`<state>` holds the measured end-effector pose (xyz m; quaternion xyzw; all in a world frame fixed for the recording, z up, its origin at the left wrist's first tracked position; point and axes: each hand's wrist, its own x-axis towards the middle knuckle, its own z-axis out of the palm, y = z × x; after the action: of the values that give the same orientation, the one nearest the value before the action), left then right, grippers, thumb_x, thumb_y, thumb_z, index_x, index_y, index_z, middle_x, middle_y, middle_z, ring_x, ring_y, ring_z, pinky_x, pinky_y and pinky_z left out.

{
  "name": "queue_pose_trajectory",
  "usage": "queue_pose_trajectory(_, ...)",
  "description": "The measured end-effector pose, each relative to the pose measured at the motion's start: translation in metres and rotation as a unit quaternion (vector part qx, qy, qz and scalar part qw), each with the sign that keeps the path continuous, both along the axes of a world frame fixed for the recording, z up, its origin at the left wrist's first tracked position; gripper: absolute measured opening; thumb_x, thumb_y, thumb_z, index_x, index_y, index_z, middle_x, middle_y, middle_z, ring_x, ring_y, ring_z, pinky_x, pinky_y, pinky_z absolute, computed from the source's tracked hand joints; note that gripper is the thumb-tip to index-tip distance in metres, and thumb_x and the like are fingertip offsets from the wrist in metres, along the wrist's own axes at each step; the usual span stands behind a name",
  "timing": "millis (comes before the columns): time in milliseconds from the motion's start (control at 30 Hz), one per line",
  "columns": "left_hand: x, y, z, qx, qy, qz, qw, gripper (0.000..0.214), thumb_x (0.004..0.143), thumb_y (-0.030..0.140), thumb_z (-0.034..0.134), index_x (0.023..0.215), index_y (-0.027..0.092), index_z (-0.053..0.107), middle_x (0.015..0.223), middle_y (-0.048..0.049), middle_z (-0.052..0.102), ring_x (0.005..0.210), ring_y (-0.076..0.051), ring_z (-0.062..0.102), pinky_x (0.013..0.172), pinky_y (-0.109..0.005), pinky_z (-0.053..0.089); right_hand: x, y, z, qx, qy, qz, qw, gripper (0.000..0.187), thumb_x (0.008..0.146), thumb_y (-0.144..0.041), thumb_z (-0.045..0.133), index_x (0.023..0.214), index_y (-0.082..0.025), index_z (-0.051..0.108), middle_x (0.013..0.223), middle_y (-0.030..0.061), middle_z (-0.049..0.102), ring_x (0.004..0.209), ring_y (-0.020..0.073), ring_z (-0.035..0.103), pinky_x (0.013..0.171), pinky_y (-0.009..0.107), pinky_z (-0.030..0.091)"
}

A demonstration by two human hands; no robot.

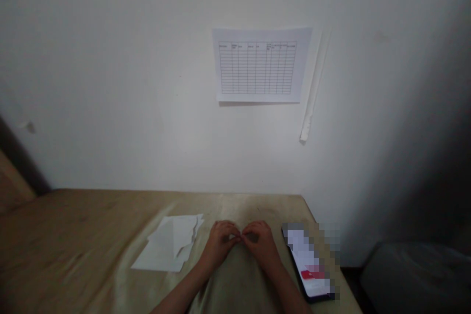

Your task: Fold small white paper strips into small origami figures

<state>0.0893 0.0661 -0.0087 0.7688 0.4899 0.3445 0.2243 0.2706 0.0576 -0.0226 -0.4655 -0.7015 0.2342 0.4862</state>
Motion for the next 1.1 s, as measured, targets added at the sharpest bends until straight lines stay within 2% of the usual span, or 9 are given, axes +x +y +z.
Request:
queue_pose_trajectory(133, 0.000, 0.002, -0.005, 0.013, -0.003, 0.005, 1.000, 0.005, 0.080, 0.028, 0.075, 0.081, 0.030, 0.080, 0.096, -0.0016, 0.080, 0.110, -0.026, 0.066, 0.113, -0.053, 0.034, -0.001, 0.000, 0.001, -0.003, -0.011, -0.020, 1.000, 0.013, 0.079, -0.036, 0.071, 0.077, -0.025, 0.077, 0.087, 0.0066, 0.078, 0.091, 0.0259, 0.068, 0.093, 0.043, 0.048)
queue_pose_trajectory(300, 0.000, 0.004, -0.008, 0.008, -0.004, 0.013, 1.000, 0.006, 0.079, 0.028, 0.076, 0.083, 0.030, 0.080, 0.098, -0.0017, 0.080, 0.110, -0.026, 0.066, 0.114, -0.054, 0.033, 0.000, -0.002, 0.005, -0.001, -0.021, -0.017, 1.000, 0.011, 0.077, -0.029, 0.067, 0.077, -0.024, 0.076, 0.085, 0.0057, 0.077, 0.090, 0.0253, 0.068, 0.092, 0.042, 0.048)
queue_pose_trajectory(533, 0.002, -0.003, 0.000, -0.019, -0.023, 0.022, 0.999, 0.011, 0.083, 0.027, 0.068, 0.085, 0.027, 0.079, 0.097, -0.0023, 0.080, 0.102, -0.025, 0.069, 0.121, -0.064, 0.017, -0.002, -0.004, 0.006, 0.008, -0.013, -0.016, 1.000, 0.008, 0.078, -0.029, 0.067, 0.078, -0.025, 0.075, 0.086, 0.0037, 0.077, 0.091, 0.0244, 0.068, 0.100, 0.045, 0.044)
queue_pose_trajectory(633, 0.003, -0.006, 0.004, -0.019, -0.028, 0.021, 0.999, 0.010, 0.082, 0.028, 0.070, 0.084, 0.027, 0.079, 0.095, -0.0019, 0.079, 0.102, -0.025, 0.069, 0.121, -0.066, 0.012, -0.003, -0.005, 0.003, 0.014, -0.015, -0.032, 0.999, 0.006, 0.076, -0.027, 0.068, 0.078, -0.025, 0.073, 0.086, 0.0031, 0.076, 0.091, 0.0244, 0.067, 0.105, 0.047, 0.040)
queue_pose_trajectory(833, 0.004, -0.009, 0.009, -0.026, -0.029, 0.004, 0.999, 0.008, 0.077, 0.030, 0.076, 0.084, 0.030, 0.080, 0.098, -0.0032, 0.078, 0.108, -0.028, 0.067, 0.119, -0.067, 0.015, -0.001, -0.002, -0.004, 0.008, -0.024, -0.059, 0.998, 0.005, 0.075, -0.028, 0.068, 0.075, -0.023, 0.069, 0.084, 0.0054, 0.072, 0.088, 0.0247, 0.064, 0.090, 0.040, 0.047)
queue_pose_trajectory(967, 0.002, -0.007, 0.007, -0.025, -0.028, 0.006, 0.999, 0.009, 0.075, 0.032, 0.078, 0.084, 0.029, 0.080, 0.099, -0.0037, 0.077, 0.110, -0.029, 0.066, 0.118, -0.065, 0.019, 0.001, 0.000, -0.005, -0.010, 0.004, -0.027, 1.000, 0.013, 0.079, -0.034, 0.067, 0.075, -0.022, 0.068, 0.084, 0.0052, 0.071, 0.087, 0.0236, 0.065, 0.085, 0.037, 0.049)
queue_pose_trajectory(1100, 0.002, -0.005, 0.003, -0.047, -0.014, 0.012, 0.999, 0.008, 0.073, 0.032, 0.080, 0.080, 0.028, 0.079, 0.104, -0.0035, 0.076, 0.113, -0.029, 0.065, 0.120, -0.066, 0.014, 0.001, 0.001, -0.006, -0.050, 0.017, -0.007, 0.999, 0.021, 0.081, -0.041, 0.067, 0.075, -0.022, 0.071, 0.084, 0.0055, 0.073, 0.086, 0.0237, 0.066, 0.084, 0.036, 0.050)
